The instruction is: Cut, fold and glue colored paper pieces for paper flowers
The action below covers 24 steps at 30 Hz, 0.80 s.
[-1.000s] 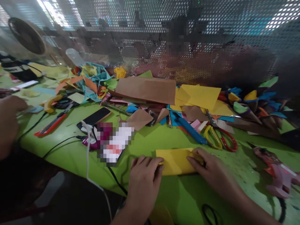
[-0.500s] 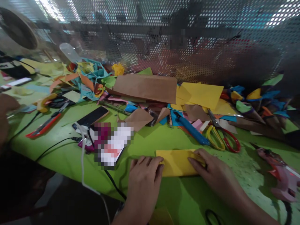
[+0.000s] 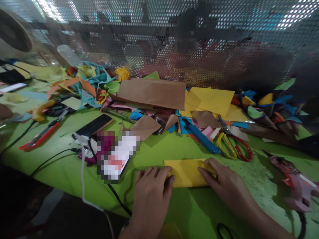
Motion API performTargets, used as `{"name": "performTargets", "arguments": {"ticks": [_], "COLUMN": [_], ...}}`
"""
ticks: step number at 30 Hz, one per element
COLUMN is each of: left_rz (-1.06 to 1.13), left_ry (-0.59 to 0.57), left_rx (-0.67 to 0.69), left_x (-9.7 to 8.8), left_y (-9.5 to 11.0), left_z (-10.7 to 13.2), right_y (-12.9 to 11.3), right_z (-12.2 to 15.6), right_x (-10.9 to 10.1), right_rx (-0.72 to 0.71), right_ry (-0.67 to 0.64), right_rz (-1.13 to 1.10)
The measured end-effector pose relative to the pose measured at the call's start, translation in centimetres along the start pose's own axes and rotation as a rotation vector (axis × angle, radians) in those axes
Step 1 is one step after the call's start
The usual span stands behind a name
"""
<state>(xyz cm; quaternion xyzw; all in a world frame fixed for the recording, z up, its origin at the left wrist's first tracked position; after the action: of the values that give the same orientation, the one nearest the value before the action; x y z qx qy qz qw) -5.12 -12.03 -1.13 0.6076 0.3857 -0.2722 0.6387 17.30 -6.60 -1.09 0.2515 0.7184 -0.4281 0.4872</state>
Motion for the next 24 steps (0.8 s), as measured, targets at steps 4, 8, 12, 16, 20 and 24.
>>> {"name": "performTargets", "arguments": {"ticks": [4, 8, 12, 16, 20, 24], "left_rz": [-0.051, -0.155, -0.224, -0.255, -0.304, -0.328], "left_ry": [-0.012, 0.011, 0.024, 0.044, 0.095, 0.085], "left_rx": [0.024, 0.058, 0.101, 0.123, 0.176, 0.302], "left_x": [0.0, 0.1, 0.2, 0.3, 0.4, 1.1], "left_y": [0.2, 0.3, 0.2, 0.2, 0.2, -0.2], "left_z": [0.0, 0.0, -0.1, -0.1, -0.1, -0.3], "right_y": [-0.1, -0.1, 0.0, 0.3, 0.3, 0.4], "right_z": [0.0, 0.2, 0.4, 0.4, 0.4, 0.3], "right_x": [0.1, 0.5, 0.4, -0.3, -0.7, -0.7], "right_rx": [-0.009, -0.025, 0.033, 0.087, 0.101, 0.086], "right_ry": [-0.001, 0.015, 0.02, 0.037, 0.062, 0.066], "right_rz": [0.016, 0.057, 0.12, 0.019, -0.063, -0.095]}}
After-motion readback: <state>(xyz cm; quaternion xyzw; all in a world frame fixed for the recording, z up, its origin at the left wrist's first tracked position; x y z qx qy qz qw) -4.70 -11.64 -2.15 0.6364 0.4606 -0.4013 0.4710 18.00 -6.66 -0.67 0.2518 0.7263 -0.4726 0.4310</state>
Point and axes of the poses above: each hand's wrist, its own z-axis away from the middle knuckle, its own x-axis out of the palm, y = z × x, the point moved 1 cm from there along -z, towards the middle knuckle, and after that the axes turned 14 degrees about -x, right-handed, at the moved point
